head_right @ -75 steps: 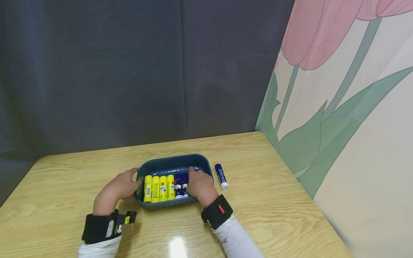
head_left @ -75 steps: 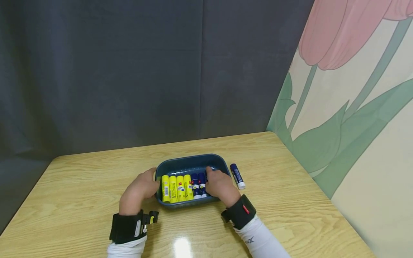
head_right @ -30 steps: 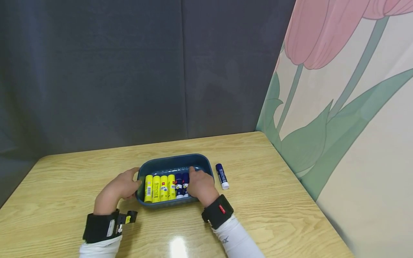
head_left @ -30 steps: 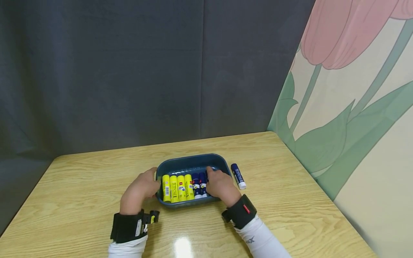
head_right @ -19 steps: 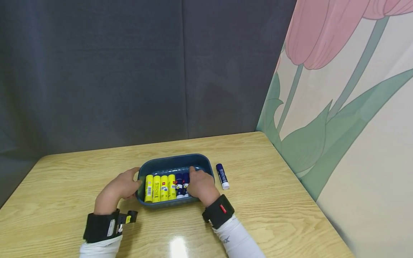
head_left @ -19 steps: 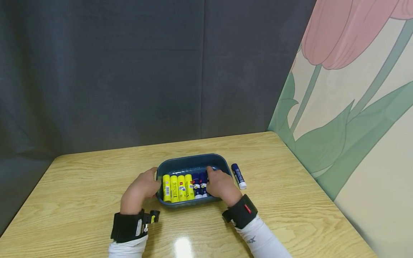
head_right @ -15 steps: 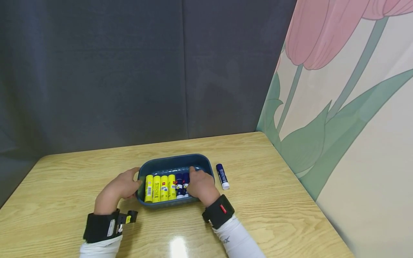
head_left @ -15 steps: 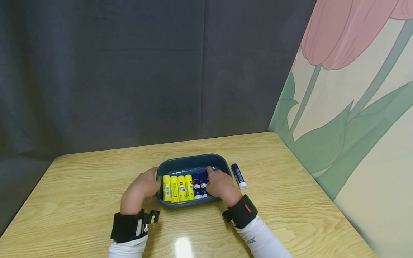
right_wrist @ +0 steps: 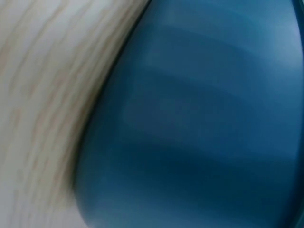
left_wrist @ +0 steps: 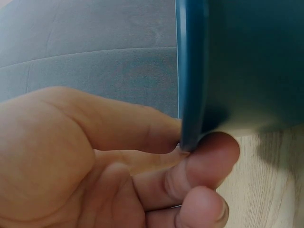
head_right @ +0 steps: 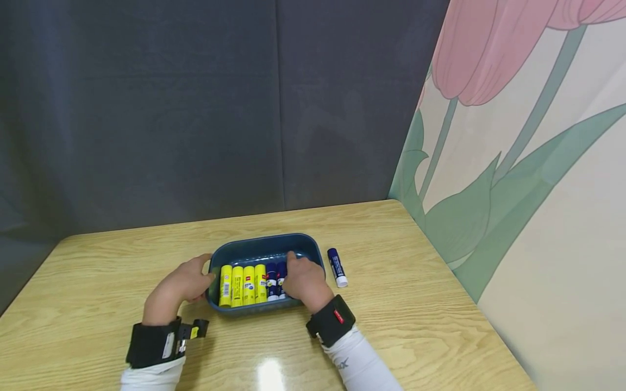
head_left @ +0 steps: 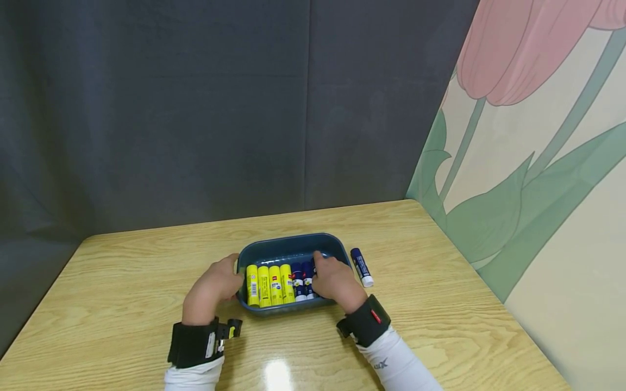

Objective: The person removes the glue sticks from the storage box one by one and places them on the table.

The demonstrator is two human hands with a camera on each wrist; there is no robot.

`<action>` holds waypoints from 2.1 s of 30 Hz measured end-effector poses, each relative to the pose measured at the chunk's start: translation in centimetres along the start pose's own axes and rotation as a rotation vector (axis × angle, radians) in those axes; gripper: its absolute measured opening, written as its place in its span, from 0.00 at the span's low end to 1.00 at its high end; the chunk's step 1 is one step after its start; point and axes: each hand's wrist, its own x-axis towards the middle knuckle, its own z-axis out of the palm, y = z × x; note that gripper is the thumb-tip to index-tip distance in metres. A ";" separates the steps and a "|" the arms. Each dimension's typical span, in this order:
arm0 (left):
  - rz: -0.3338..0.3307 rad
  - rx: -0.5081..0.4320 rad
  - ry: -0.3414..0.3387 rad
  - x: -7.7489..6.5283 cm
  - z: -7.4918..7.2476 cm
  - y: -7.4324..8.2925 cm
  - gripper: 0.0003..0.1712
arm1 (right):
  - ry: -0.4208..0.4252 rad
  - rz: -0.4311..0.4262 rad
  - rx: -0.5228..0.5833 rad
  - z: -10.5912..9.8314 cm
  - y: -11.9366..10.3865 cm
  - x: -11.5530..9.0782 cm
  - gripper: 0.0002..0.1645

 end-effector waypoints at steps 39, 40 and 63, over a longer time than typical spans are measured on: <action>0.008 -0.004 0.002 0.1 0.0 0.0 0.36 | 0.022 -0.024 0.024 -0.9 -0.5 -0.6 0.37; 0.009 -0.004 0.002 0.1 0.0 0.0 0.36 | 0.023 -0.027 0.023 -0.9 -0.5 -0.6 0.37; -0.008 -0.004 -0.002 -0.3 0.0 0.2 0.37 | 0.040 -0.061 0.068 -1.8 -0.5 -1.3 0.37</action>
